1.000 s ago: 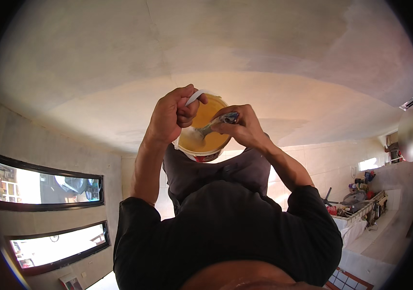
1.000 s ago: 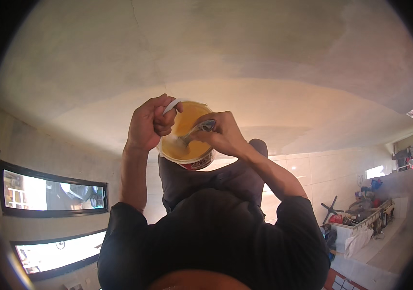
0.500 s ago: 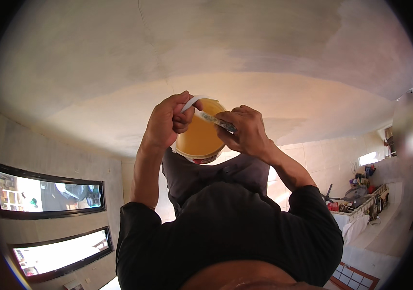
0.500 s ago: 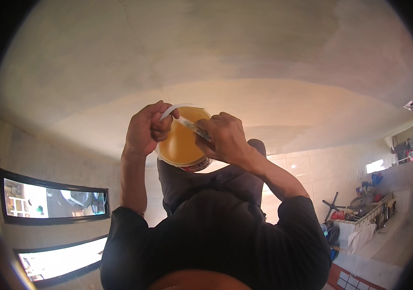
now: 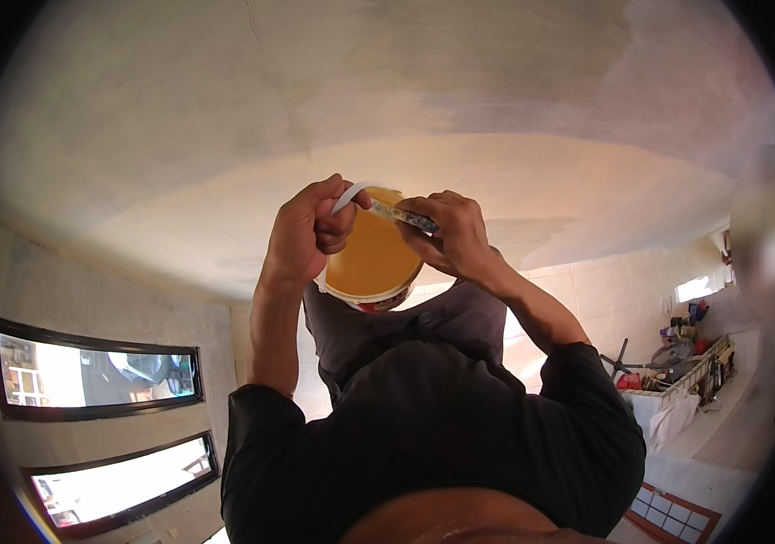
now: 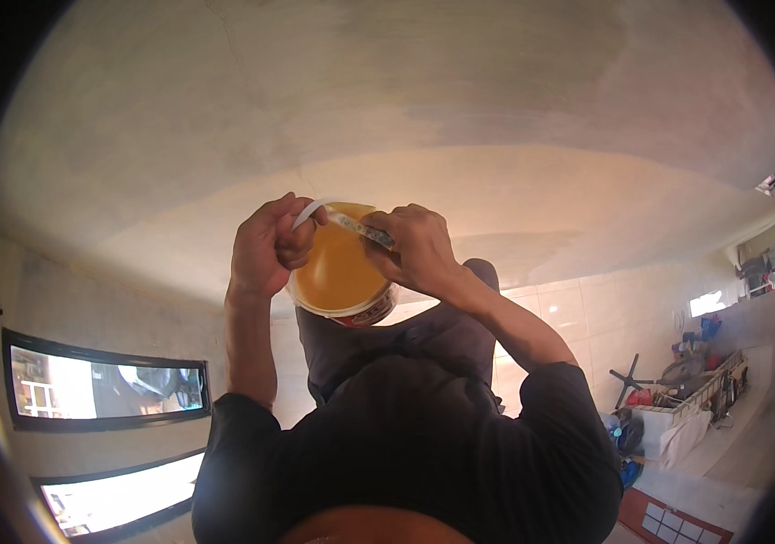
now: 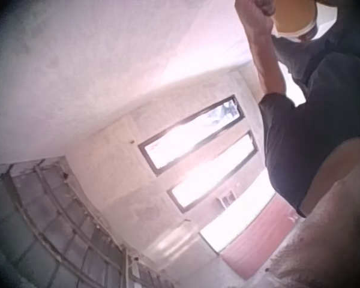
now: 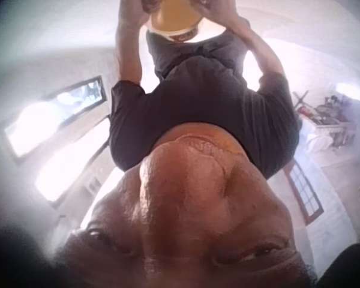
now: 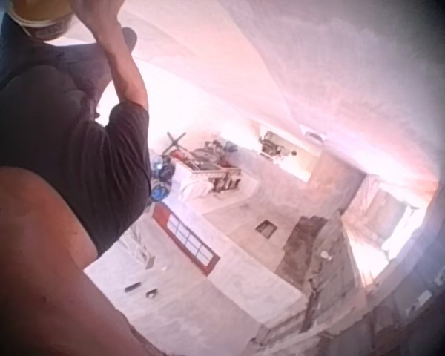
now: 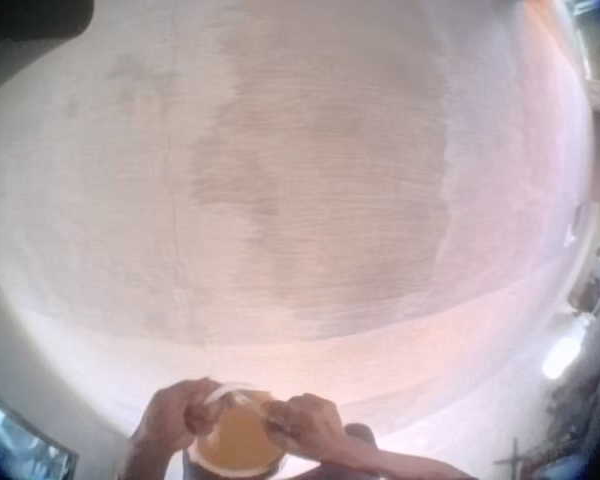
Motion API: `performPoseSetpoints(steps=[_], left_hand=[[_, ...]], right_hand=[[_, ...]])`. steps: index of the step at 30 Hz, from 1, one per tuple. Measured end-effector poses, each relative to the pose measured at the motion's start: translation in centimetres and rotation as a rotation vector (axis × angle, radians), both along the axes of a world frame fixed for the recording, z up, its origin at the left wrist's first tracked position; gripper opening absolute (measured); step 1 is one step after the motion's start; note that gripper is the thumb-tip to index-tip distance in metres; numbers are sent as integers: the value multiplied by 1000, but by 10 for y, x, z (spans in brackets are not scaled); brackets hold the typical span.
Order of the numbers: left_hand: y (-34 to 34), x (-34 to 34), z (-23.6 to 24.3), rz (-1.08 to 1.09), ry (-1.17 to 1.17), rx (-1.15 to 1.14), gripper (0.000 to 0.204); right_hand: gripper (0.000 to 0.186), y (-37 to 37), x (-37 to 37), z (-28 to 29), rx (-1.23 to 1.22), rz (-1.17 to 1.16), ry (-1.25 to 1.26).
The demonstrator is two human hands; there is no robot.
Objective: The person paints a ceiling using a paintbrush and a paint bucket. They repeatedly dip the brush into the bucket and apply paint to the ceiling surface in broad strokes.
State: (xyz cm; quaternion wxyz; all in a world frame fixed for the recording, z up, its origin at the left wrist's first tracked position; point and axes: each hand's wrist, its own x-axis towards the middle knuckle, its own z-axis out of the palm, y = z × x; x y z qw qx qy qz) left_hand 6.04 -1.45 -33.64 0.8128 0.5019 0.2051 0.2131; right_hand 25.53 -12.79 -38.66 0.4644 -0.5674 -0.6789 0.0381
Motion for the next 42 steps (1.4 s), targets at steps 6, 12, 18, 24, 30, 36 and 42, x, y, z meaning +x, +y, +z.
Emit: performPoseSetpoints(steps=[6,12,18,24,30,36,42], left_hand=[[3,-1,-1,5,14,9,47],[14,-5,0,50,8,-42,47],[8,-11,11,119,19,-53,49],[1,-16,21,182,11,-10,51],[-3,-29,28,290,23,-16,52],[1,-60,26,372,-16,-44,53],[-4,-69,21,485,8,-31,51]], right_hand=[[23,-24,10,2,-47,-37,140],[24,-54,35,13,-252,29,793],[26,-74,105,-1,225,-87,938],[23,1,165,-83,376,-240,970],[21,54,166,-112,379,-363,925],[21,34,230,-140,680,-811,852],[29,83,194,-168,557,-1161,447]])
